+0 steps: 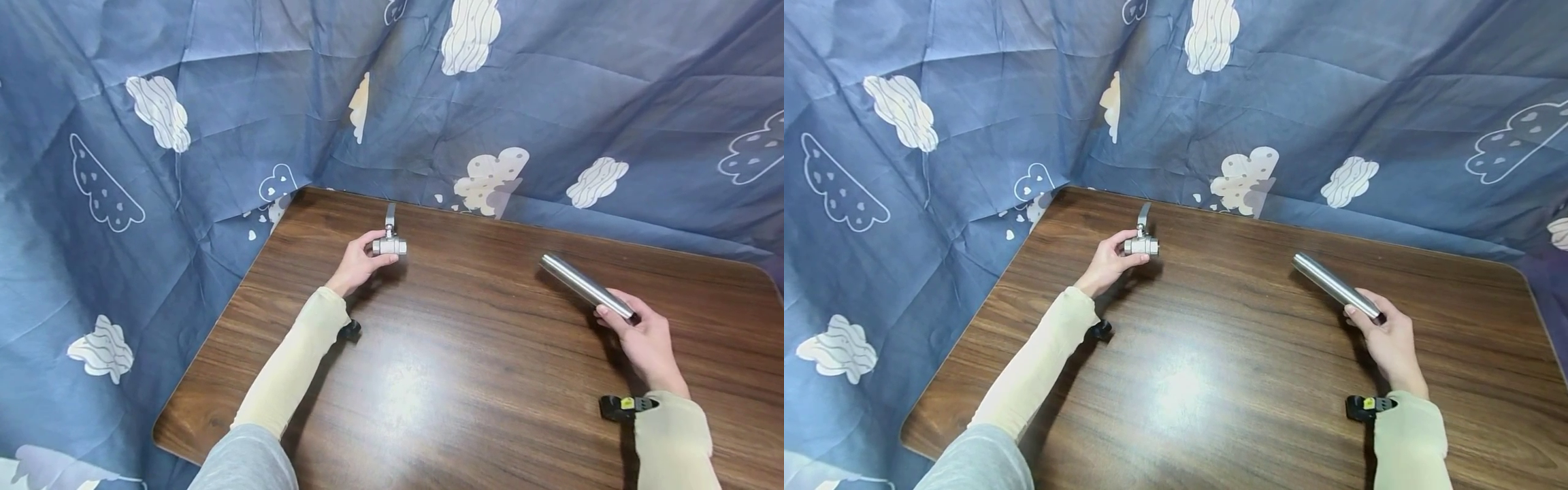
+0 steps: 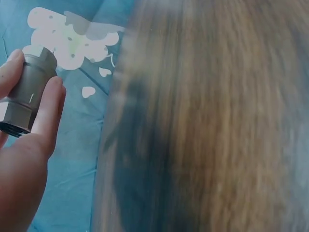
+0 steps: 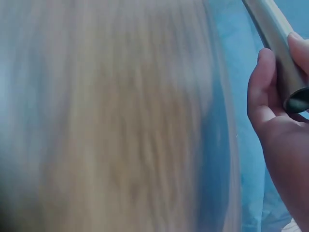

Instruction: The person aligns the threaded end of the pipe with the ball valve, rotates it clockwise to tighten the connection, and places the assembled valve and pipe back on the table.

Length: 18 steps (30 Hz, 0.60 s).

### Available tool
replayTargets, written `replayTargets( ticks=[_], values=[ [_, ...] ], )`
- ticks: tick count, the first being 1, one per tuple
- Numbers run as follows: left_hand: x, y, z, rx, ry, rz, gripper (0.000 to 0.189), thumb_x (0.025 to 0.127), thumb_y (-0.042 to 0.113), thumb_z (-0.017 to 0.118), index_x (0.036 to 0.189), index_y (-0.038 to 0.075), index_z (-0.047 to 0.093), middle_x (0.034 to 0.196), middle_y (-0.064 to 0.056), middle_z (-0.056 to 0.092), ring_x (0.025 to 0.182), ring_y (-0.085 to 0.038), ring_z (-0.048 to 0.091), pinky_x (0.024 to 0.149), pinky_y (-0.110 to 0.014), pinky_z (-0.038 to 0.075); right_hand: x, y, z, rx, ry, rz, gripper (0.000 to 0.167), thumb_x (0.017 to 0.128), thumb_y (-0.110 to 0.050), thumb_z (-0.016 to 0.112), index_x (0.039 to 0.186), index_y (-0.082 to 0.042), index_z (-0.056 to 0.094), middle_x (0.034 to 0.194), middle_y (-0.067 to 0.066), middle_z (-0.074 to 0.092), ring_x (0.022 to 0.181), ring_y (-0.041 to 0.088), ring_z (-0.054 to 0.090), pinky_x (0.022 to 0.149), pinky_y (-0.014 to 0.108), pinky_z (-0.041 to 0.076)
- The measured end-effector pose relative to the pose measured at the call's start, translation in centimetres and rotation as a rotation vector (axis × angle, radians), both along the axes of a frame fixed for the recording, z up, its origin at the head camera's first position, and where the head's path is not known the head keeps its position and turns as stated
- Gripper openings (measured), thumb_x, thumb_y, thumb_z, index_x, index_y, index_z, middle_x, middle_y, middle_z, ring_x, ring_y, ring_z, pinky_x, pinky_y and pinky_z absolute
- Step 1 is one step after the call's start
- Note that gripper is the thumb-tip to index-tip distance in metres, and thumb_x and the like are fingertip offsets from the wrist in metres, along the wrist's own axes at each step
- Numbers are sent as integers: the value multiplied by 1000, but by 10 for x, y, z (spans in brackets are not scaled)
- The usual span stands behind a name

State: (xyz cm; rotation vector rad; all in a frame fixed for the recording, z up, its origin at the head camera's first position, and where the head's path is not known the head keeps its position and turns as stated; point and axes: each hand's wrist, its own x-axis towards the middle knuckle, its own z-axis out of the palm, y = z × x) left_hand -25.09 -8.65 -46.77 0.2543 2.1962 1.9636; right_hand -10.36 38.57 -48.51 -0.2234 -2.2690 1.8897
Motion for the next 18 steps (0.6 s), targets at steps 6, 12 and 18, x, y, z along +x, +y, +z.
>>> replayTargets(
  ticks=[6,12,18],
  values=[
    [3,7,3,66,-2,16,56,80,-1,74,132,4,54,124,-20,60,101,-19,64,80,-20,54,-4,-13,3,-24,22,-19,36,88,-4,67,124,-9,62,86,-17,71,73,-3,68,67,8,53],
    [7,12,3,79,21,5,54,81,0,74,131,6,55,125,-18,60,104,-21,64,83,-21,54,-6,-27,9,-167,99,-3,38,86,4,66,124,-2,61,88,-10,73,74,0,69,69,10,54],
    [12,19,5,54,103,-5,54,81,1,74,131,3,54,127,-19,59,107,-21,62,90,-23,53,-13,-43,12,-202,151,3,40,85,7,66,124,3,59,89,-8,73,74,1,70,72,9,54]
  ],
)
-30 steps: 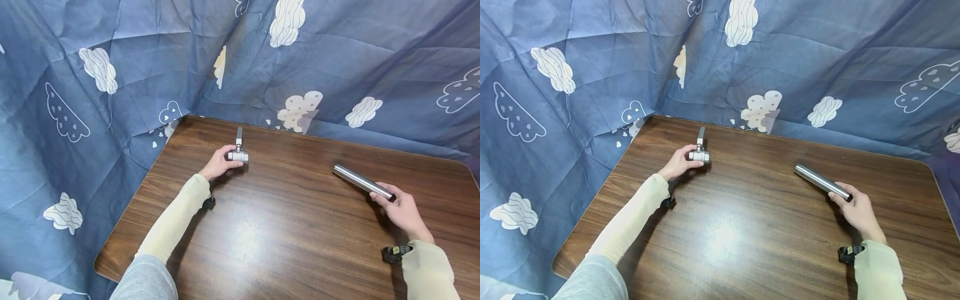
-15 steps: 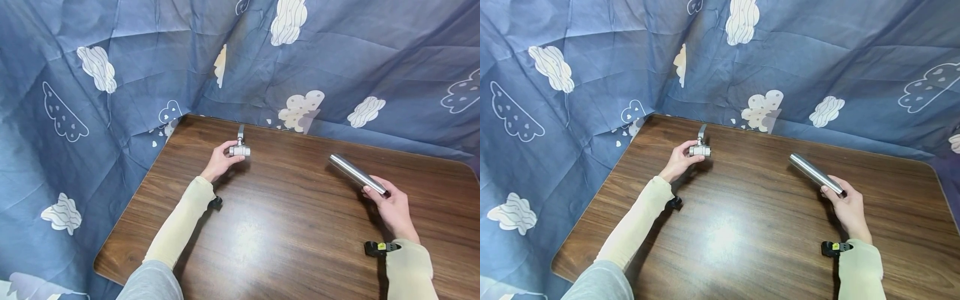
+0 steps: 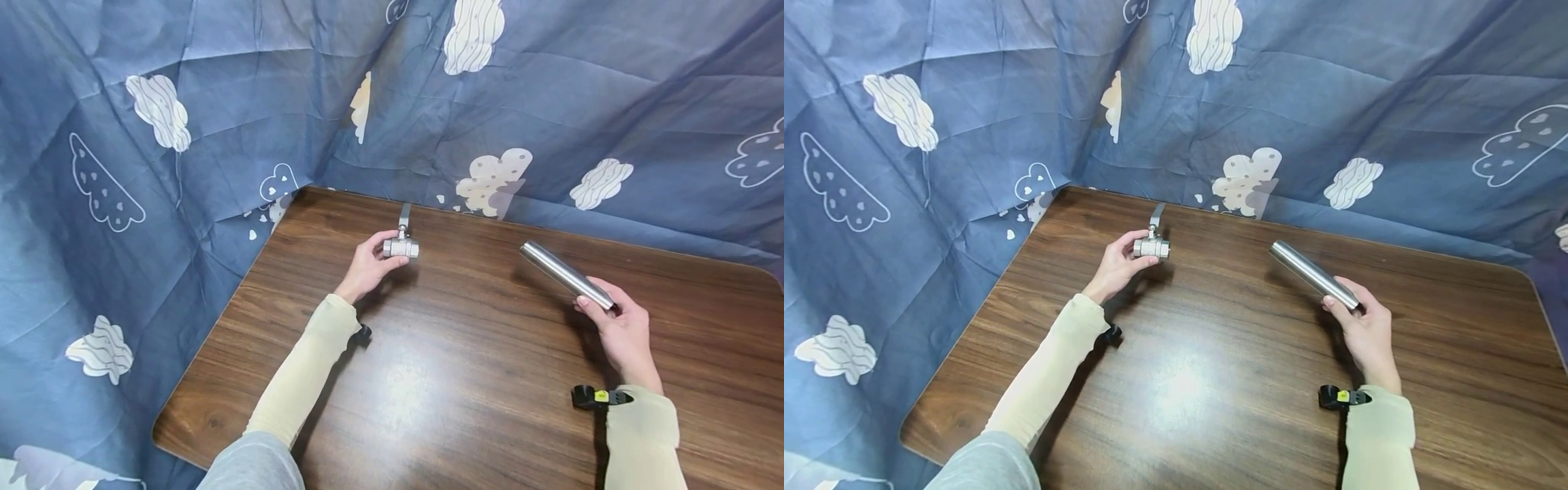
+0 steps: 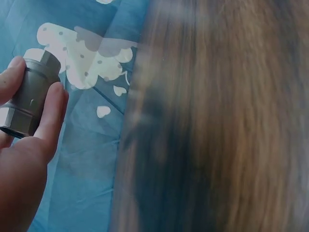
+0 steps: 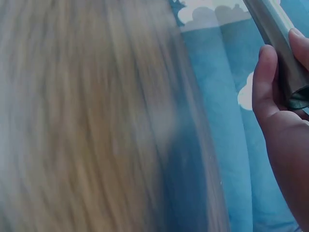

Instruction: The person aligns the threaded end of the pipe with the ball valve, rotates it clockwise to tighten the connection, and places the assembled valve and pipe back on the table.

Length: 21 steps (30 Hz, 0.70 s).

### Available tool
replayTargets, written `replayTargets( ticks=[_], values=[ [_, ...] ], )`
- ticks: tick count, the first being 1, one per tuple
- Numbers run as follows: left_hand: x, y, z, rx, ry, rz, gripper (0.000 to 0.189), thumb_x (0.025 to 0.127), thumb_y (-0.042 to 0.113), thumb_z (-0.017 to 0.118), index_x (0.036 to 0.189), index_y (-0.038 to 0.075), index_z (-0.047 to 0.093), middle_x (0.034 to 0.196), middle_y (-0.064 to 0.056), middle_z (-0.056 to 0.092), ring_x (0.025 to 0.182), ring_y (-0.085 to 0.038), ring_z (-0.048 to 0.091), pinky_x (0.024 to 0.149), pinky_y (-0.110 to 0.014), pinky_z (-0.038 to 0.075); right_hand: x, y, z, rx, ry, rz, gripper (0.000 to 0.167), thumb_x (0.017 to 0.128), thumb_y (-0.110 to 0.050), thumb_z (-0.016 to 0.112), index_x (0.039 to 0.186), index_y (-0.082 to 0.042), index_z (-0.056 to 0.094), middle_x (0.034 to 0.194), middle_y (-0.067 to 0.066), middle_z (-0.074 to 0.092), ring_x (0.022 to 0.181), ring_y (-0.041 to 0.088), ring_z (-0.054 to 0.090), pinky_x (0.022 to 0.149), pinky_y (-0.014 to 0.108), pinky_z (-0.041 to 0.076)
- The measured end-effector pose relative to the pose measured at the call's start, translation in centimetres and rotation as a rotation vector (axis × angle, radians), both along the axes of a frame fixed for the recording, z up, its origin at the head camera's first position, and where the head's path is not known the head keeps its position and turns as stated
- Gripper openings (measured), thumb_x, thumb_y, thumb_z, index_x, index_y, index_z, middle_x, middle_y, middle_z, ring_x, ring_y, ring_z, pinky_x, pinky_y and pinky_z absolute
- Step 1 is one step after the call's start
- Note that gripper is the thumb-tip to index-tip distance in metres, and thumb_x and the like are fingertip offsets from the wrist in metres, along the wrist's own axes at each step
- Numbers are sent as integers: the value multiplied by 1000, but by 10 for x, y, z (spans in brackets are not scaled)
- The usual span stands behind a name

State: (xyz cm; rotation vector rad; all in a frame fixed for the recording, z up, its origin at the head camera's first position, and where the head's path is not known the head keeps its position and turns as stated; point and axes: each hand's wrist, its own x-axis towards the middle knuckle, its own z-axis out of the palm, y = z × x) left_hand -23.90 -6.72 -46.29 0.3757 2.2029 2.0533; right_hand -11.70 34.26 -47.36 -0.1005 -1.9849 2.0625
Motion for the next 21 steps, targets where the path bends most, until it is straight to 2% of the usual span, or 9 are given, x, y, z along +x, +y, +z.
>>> replayTargets(
  ticks=[4,8,13,17,21],
  values=[
    [3,7,1,-41,44,-31,55,82,2,74,132,2,53,125,-22,60,106,-20,60,93,-27,52,-3,-10,-2,33,8,-3,42,84,5,69,124,4,59,87,-8,74,73,1,69,72,9,53],
    [6,12,3,-45,42,-52,55,83,2,72,134,2,52,127,-23,59,108,-22,59,96,-29,52,-6,-20,-1,68,10,24,42,84,4,69,125,4,59,88,-9,73,74,1,69,73,9,53],
    [14,16,18,-51,51,-76,54,84,-1,70,135,-2,50,128,-25,57,110,-27,59,97,-29,51,-9,-32,2,99,18,57,43,84,4,69,126,3,59,90,-9,72,75,1,69,73,9,53],
    [20,21,27,-40,73,-99,53,84,-2,69,134,-3,50,126,-25,58,108,-23,60,95,-27,52,-11,-39,4,127,32,78,43,84,3,69,126,4,59,92,-9,71,77,0,68,73,9,53],
    [17,26,18,-19,76,-104,54,85,-1,70,135,-1,50,126,-24,58,105,-20,60,91,-23,52,-13,-47,5,134,61,115,42,84,7,67,125,7,58,94,-9,71,78,-1,68,72,9,53]
  ],
)
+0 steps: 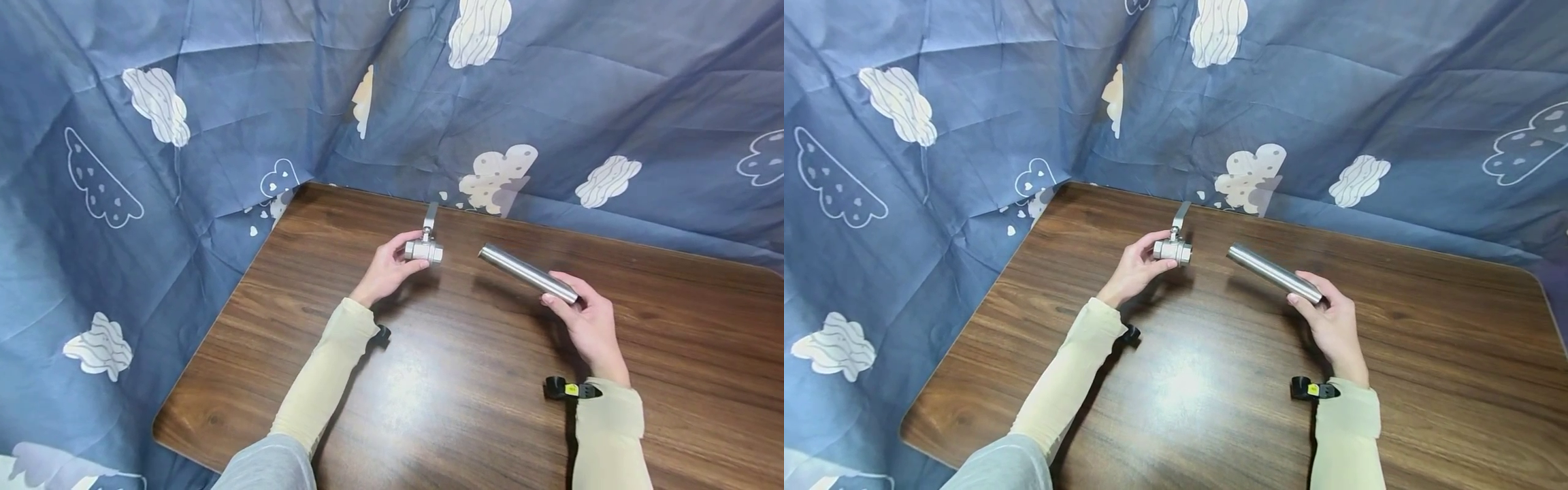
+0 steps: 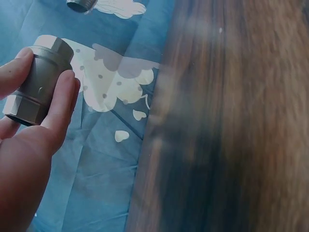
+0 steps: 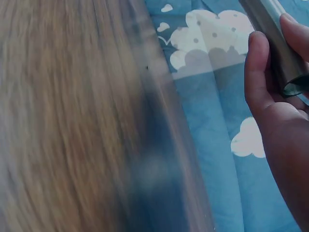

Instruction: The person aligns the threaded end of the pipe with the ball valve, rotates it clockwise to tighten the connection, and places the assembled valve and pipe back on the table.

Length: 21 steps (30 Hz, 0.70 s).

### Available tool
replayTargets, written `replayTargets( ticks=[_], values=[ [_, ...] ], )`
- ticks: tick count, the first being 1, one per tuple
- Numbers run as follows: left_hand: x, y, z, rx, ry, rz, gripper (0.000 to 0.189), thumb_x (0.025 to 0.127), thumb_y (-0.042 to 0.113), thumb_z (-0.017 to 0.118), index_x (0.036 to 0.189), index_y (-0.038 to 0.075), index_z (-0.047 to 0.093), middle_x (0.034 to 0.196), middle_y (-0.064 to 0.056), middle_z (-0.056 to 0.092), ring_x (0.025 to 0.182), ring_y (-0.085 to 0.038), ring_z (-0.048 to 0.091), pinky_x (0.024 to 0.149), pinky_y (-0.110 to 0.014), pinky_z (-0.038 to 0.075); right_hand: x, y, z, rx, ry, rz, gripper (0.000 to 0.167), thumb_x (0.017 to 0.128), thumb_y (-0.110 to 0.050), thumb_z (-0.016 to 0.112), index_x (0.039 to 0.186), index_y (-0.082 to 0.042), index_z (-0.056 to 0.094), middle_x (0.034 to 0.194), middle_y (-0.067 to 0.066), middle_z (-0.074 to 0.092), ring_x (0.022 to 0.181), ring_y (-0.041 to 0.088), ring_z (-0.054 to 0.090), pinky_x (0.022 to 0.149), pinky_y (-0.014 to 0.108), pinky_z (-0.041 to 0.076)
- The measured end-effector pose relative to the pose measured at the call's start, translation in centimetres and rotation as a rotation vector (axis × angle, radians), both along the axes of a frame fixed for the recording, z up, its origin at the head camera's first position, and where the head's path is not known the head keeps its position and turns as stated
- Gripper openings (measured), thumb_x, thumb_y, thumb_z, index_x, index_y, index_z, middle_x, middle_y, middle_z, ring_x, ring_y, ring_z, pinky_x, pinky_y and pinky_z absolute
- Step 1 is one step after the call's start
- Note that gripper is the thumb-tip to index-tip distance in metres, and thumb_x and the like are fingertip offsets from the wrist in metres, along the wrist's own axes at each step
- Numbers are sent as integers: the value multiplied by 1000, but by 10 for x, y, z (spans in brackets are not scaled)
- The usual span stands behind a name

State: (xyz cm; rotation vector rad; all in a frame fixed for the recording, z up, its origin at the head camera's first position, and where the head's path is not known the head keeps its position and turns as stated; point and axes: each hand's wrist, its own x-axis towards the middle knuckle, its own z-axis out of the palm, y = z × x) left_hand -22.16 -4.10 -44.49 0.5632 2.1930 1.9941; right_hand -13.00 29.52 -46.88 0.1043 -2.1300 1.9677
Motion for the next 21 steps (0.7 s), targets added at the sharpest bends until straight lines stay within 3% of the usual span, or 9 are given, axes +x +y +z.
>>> replayTargets(
  ticks=[5,12,21],
  values=[
    [-6,8,-13,12,4,-25,56,84,0,70,136,2,49,126,-23,57,103,-19,61,88,-23,54,-3,-9,3,-14,37,31,41,83,12,66,123,10,57,100,-8,70,84,-3,68,74,9,53],
    [0,13,-17,35,-14,-12,54,84,-1,70,135,3,51,123,-22,59,100,-18,63,86,-23,55,-5,-20,1,23,31,32,43,82,11,68,123,10,57,103,-9,69,88,-3,64,74,8,52],
    [2,16,-19,51,-47,-50,57,84,0,70,137,3,49,126,-23,57,101,-17,62,89,-25,55,-3,-22,-7,121,15,23,42,82,12,67,123,10,56,103,-15,67,88,-6,61,74,6,51]
  ],
)
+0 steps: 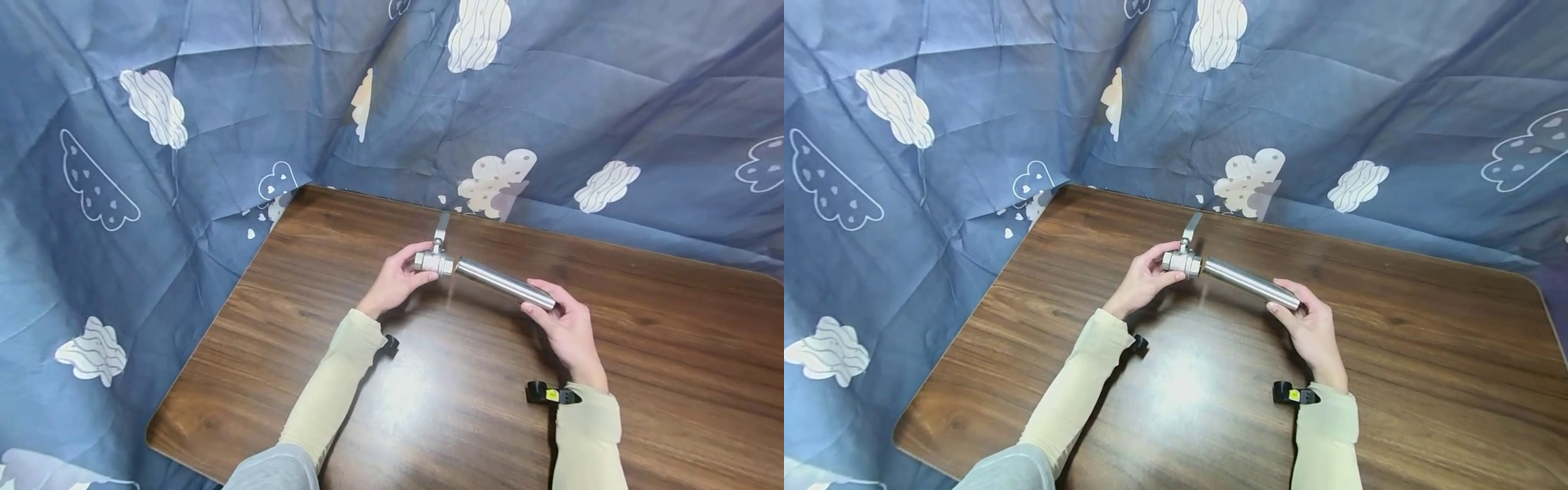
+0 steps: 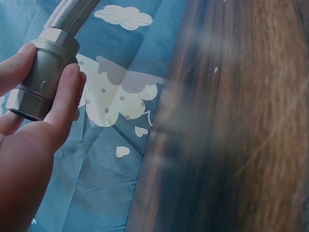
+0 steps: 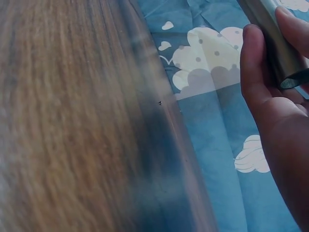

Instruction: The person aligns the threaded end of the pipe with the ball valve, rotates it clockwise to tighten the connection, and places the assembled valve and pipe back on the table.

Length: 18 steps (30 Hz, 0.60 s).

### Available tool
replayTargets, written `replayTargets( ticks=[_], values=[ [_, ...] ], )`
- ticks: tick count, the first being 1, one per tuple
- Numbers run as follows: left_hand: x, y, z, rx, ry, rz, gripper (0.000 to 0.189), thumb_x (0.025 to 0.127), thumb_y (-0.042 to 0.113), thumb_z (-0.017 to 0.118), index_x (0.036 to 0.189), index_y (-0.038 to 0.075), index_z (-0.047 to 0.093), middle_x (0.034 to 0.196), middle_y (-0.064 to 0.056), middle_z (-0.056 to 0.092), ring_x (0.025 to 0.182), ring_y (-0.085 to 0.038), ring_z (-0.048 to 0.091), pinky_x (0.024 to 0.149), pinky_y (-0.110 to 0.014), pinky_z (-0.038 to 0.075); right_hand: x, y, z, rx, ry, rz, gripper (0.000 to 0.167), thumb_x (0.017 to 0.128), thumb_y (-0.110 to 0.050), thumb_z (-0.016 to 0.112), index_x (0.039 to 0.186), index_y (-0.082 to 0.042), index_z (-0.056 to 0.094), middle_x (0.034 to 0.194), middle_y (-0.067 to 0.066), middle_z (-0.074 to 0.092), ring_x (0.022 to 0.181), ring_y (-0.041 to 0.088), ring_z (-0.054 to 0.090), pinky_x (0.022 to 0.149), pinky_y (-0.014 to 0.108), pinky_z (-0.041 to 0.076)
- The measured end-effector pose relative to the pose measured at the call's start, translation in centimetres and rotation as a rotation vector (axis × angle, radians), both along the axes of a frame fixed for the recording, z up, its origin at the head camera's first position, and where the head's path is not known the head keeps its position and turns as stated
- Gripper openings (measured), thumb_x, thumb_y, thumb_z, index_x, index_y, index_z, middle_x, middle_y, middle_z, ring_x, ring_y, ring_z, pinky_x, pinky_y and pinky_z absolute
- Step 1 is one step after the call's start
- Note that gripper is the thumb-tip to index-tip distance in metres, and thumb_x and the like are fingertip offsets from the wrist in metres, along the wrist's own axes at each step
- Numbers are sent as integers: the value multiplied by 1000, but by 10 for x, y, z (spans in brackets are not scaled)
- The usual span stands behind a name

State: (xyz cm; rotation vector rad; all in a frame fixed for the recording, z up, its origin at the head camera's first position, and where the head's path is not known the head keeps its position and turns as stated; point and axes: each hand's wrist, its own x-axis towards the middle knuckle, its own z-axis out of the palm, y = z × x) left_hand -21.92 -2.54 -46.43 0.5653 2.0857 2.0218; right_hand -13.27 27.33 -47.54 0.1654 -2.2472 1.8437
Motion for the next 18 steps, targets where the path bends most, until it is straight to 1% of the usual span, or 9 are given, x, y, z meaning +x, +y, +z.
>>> replayTargets(
  ticks=[4,8,11,12,13,16,18],
  values=[
    [1,0,3,-1,-7,-10,58,85,-2,69,138,0,47,129,-25,55,103,-16,61,91,-24,54,-1,-1,-2,16,-8,2,42,82,11,67,123,10,56,103,-15,67,89,-6,61,74,7,51],
    [9,-1,19,-9,-9,-16,57,85,-4,68,138,-3,46,128,-27,55,103,-14,60,91,-23,54,-2,-1,-1,71,-12,-16,43,82,8,69,123,7,58,103,-18,66,88,-7,60,74,6,50],
    [14,-2,29,-2,-1,-17,56,85,-5,67,136,-5,47,126,-27,55,102,-14,62,90,-24,54,-1,-1,2,81,-11,-23,43,82,8,69,123,7,58,102,-19,66,87,-8,59,73,6,49],
    [15,-2,29,2,-3,-17,55,84,-5,67,136,-5,47,126,-27,55,102,-15,62,90,-24,54,0,-2,5,81,-9,-24,42,82,9,69,122,8,58,101,-19,66,86,-8,59,72,6,49],
    [14,-1,26,9,-3,-18,56,84,-6,67,136,-5,47,126,-27,55,102,-14,62,90,-24,54,1,-2,7,78,-6,-22,42,81,10,69,122,8,58,101,-19,66,85,-8,59,72,6,49],
    [9,1,17,29,-11,-15,56,84,-6,67,136,-4,48,128,-27,55,101,-13,61,89,-23,54,4,-5,15,69,2,-14,41,81,11,68,121,10,58,99,-18,66,84,-8,59,71,6,49],
    [6,2,10,33,-9,-12,57,84,-6,68,137,-2,48,128,-26,55,101,-13,61,89,-23,55,4,-5,17,67,5,-9,41,81,11,68,120,10,58,99,-18,66,84,-8,59,71,6,49]
  ],
)
